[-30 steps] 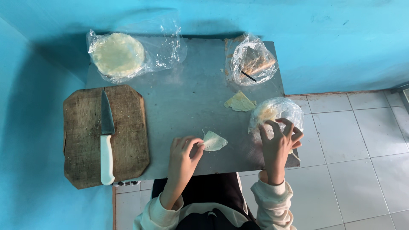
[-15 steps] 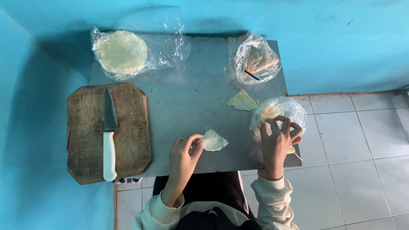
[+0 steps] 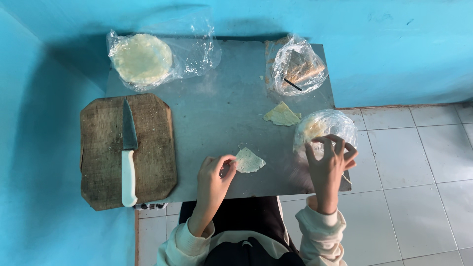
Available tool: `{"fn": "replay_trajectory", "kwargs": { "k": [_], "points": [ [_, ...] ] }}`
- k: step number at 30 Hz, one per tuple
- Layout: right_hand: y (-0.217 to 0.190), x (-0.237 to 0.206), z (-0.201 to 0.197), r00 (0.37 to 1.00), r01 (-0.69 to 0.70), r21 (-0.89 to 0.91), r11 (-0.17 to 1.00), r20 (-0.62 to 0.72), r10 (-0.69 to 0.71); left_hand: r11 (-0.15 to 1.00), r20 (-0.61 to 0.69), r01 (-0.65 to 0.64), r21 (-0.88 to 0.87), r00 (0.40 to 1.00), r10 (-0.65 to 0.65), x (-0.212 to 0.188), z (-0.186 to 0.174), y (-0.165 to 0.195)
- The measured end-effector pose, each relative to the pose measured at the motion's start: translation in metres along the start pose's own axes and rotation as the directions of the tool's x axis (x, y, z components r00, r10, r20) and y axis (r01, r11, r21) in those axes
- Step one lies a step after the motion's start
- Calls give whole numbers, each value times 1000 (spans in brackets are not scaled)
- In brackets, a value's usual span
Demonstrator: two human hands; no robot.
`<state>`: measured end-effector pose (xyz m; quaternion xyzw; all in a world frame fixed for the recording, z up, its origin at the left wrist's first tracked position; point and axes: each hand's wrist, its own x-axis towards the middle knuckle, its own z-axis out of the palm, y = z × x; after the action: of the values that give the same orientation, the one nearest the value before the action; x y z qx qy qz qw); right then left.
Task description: The person sits at a small metal table and fills triangular pastry wrappers with filling, spooning it from a plastic-covered bowl and folding the wrappers over by hand to form stuffed pastries, setting finished ones aside and taking new wrappers one at a time.
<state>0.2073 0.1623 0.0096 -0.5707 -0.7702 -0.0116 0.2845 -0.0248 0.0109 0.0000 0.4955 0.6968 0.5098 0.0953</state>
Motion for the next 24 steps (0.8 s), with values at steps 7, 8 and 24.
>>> {"fn": "replay_trajectory", "kwargs": {
  "k": [7,8,24],
  "points": [
    [-17,-9,-11,988,141,211,967,36,-152,1000,-24,-26,-15,999,26,1,-3,5],
    [-24,-12,-8,974,174,309,935,87,-210,999,-20,-31,-17,999,31,1,-3,5],
    [-81,-28,30,866,308,417,855,250,-434,998,-16,-64,-4,998,64,2,-4,7]
  ]
}}
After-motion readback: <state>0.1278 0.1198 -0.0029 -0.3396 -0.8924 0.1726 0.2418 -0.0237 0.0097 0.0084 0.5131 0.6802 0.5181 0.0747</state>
